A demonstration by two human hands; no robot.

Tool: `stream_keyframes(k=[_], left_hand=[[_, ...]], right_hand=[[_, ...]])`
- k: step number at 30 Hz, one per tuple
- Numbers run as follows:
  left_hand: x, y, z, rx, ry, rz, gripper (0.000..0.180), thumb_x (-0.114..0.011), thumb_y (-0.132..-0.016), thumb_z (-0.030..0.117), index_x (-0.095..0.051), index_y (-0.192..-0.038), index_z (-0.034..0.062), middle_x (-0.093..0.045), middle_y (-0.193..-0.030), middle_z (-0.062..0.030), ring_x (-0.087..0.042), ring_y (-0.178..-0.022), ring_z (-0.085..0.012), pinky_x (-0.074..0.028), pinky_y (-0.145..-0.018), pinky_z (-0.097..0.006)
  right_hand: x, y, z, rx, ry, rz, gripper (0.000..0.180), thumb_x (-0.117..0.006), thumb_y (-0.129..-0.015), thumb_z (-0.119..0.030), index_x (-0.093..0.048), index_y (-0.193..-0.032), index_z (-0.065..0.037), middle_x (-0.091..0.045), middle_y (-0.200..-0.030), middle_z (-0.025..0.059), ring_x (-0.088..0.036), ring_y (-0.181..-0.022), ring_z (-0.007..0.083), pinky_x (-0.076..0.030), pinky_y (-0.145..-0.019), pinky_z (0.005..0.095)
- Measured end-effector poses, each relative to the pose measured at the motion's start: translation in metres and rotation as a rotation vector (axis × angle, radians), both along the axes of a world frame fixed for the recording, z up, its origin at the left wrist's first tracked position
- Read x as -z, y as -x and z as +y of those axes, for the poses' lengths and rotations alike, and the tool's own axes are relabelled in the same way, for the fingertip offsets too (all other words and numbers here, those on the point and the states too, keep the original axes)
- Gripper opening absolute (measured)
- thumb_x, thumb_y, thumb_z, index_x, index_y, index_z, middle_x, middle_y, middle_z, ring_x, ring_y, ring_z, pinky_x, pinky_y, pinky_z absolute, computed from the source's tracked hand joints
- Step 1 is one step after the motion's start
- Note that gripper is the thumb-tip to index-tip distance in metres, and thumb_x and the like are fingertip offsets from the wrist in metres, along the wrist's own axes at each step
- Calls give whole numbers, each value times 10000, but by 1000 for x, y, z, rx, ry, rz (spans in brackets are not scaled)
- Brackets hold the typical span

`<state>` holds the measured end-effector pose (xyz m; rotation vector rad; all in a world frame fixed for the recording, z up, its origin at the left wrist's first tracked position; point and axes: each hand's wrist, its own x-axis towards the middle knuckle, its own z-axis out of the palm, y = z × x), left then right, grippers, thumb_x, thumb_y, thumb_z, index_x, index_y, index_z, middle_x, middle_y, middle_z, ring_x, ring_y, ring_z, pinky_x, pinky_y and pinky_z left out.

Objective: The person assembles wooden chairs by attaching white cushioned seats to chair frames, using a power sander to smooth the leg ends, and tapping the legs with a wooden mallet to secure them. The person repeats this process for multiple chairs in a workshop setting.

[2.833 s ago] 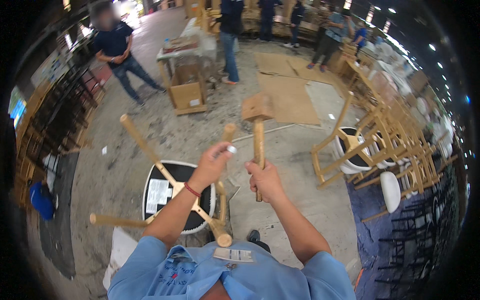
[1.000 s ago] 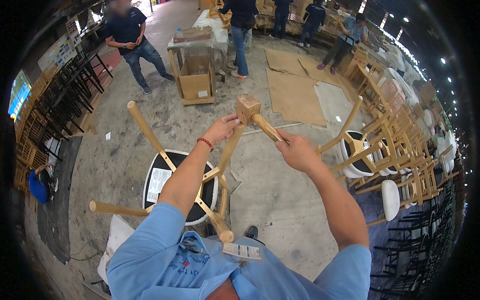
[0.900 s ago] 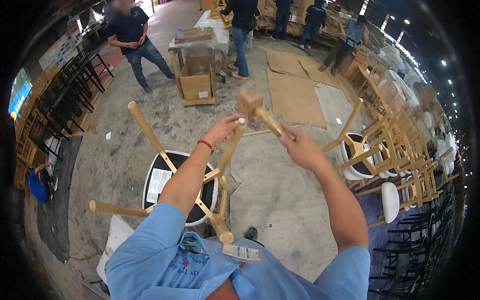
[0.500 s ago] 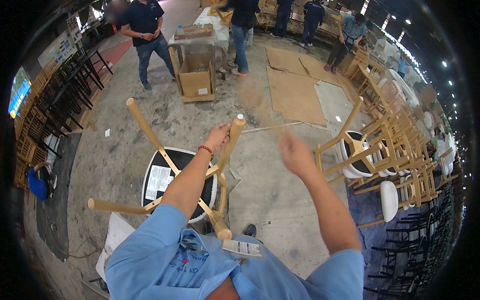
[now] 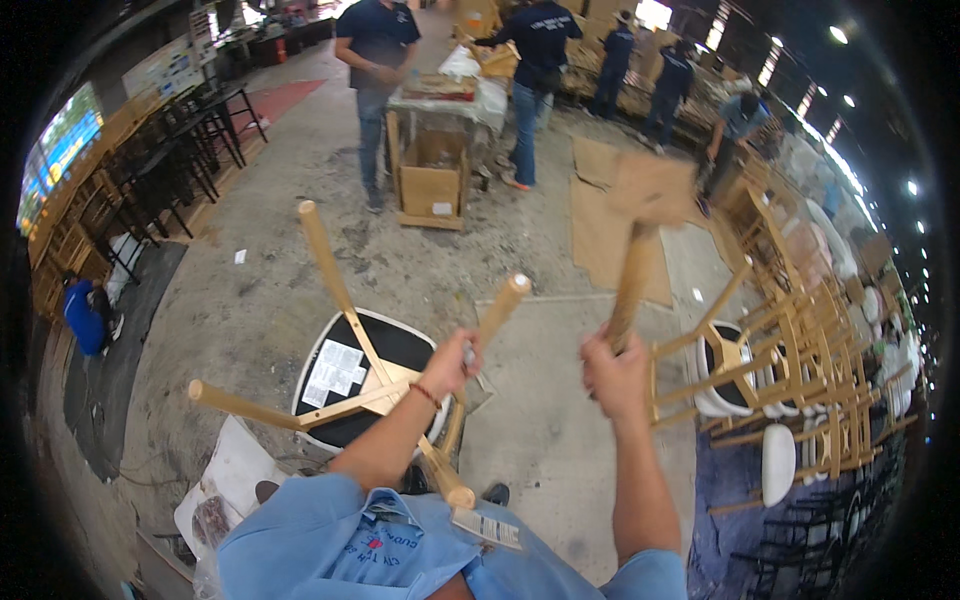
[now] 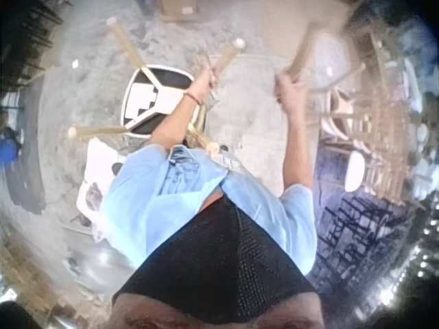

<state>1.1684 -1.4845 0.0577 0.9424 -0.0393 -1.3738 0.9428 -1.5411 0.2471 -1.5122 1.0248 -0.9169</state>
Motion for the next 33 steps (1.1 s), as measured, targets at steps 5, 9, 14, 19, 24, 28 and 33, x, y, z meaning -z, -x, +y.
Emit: stream_keyframes(k=[5,9,14,19,24,28,33], left_hand=[[-43,8,59,153,201,-191,274,-450,-1031,334,-504,-1131,84,-489,-734,-16,-382,-467,-113,-272,-405,-252],[-52,-29,98,282,285,-124,303,-402,-1050,404,-503,-995,123,-431,-686,11,-345,-467,-82,-260,-401,-221],[-48,-65,132,283,296,-35,337,-444,-1032,441,-523,-1016,113,-419,-685,31,-309,-459,-50,-254,-394,-206],[-61,-86,153,-126,268,-815,281,-600,-986,251,-608,-1177,45,-597,-839,-9,-533,-718,-53,-448,-576,-211],[-82,-110,160,-315,293,-1113,266,-627,-959,177,-627,-1169,14,-628,-896,-17,-575,-802,-103,-478,-733,-255],[-80,-140,159,-297,276,-1048,286,-632,-955,194,-627,-1173,8,-654,-966,-49,-572,-832,-119,-481,-759,-272],[-87,-173,147,-246,137,-1033,343,-670,-932,258,-640,-1174,17,-647,-902,7,-544,-792,-28,-459,-673,-209]], right_hand=[[74,-86,35,-296,-133,73,153,-682,-840,-107,-590,-947,-48,-578,-647,18,-456,-421,76,-346,-361,246],[82,-136,63,-558,-212,64,220,-687,-834,-92,-609,-1033,-37,-604,-690,17,-450,-426,76,-345,-367,245],[90,-170,68,-683,14,226,249,-717,-820,-113,-621,-1019,1,-647,-833,26,-590,-750,104,-491,-675,273],[41,-211,86,-631,-226,230,231,-729,-804,-95,-574,-961,-27,-584,-725,27,-546,-600,103,-446,-512,269],[25,-245,92,-566,-520,8,257,-733,-798,-73,-494,-891,-66,-490,-635,0,-435,-439,88,-328,-355,252],[28,-273,98,-527,-608,-80,248,-725,-807,-62,-494,-897,-52,-502,-675,12,-442,-464,83,-332,-361,250],[38,-289,93,-446,-564,-73,217,-690,-865,-142,-496,-902,-52,-501,-692,16,-445,-472,82,-343,-361,249]])
